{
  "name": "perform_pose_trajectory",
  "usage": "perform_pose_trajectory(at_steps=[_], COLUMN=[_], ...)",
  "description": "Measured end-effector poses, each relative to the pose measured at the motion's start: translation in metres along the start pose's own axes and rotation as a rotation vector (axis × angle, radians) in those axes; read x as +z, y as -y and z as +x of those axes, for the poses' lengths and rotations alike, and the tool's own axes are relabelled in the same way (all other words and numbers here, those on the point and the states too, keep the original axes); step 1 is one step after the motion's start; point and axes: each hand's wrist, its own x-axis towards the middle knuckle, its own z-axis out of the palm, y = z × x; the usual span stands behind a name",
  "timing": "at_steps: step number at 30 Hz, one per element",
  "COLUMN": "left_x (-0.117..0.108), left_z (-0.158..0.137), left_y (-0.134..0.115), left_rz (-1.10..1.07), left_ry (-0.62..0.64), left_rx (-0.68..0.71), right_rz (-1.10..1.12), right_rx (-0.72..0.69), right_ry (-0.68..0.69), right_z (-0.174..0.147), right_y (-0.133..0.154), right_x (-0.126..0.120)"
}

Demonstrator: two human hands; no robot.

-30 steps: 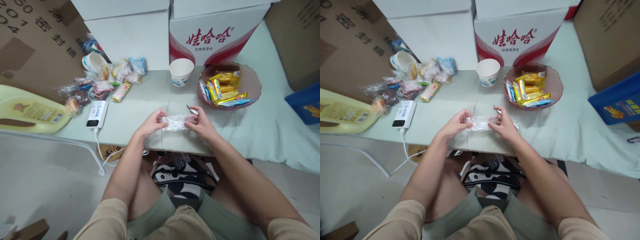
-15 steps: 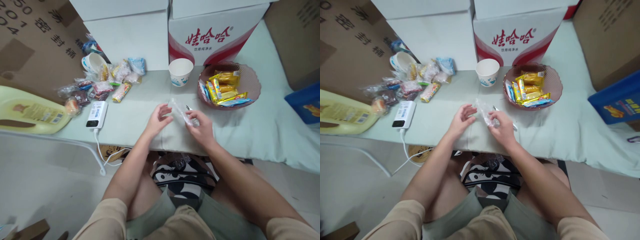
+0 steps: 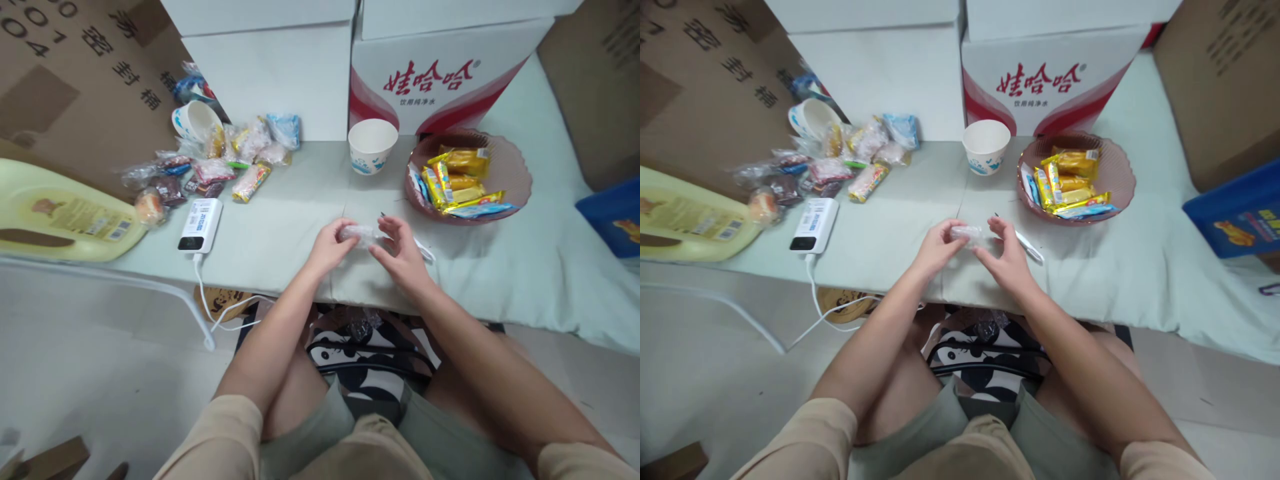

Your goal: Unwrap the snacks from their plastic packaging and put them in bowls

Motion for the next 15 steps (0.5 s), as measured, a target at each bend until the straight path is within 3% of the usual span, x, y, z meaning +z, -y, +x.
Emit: perform_pose_trajectory(at_steps=[4,6,11,15], left_x=[-0.002,-0.005,-0.016,-0.022], left_z=[-0.004,-0.004,0.003,0.007], left_y=[-0.01,-0.013,-0.015,-0.017], left_rz=[-0.165,-0.205,-0.107,-0.09], left_ry=[0.198,0.162,-0.023,0.018], left_rx=[-0.041,-0.027,-0.064,-0.036], right_rz=[0.004,-0.024,-0.352,-0.784], right_rx=[0.14,0.158,-0.103,-0.343], right_ry=[0.12,0.067,-0.078,-0.148], right_z=[-0.002,0.0,0.041,0.136], right_y=[-0.001,0.001,0.043,0.096], right_x=[-0.003,-0.008,-0.018,-0.006])
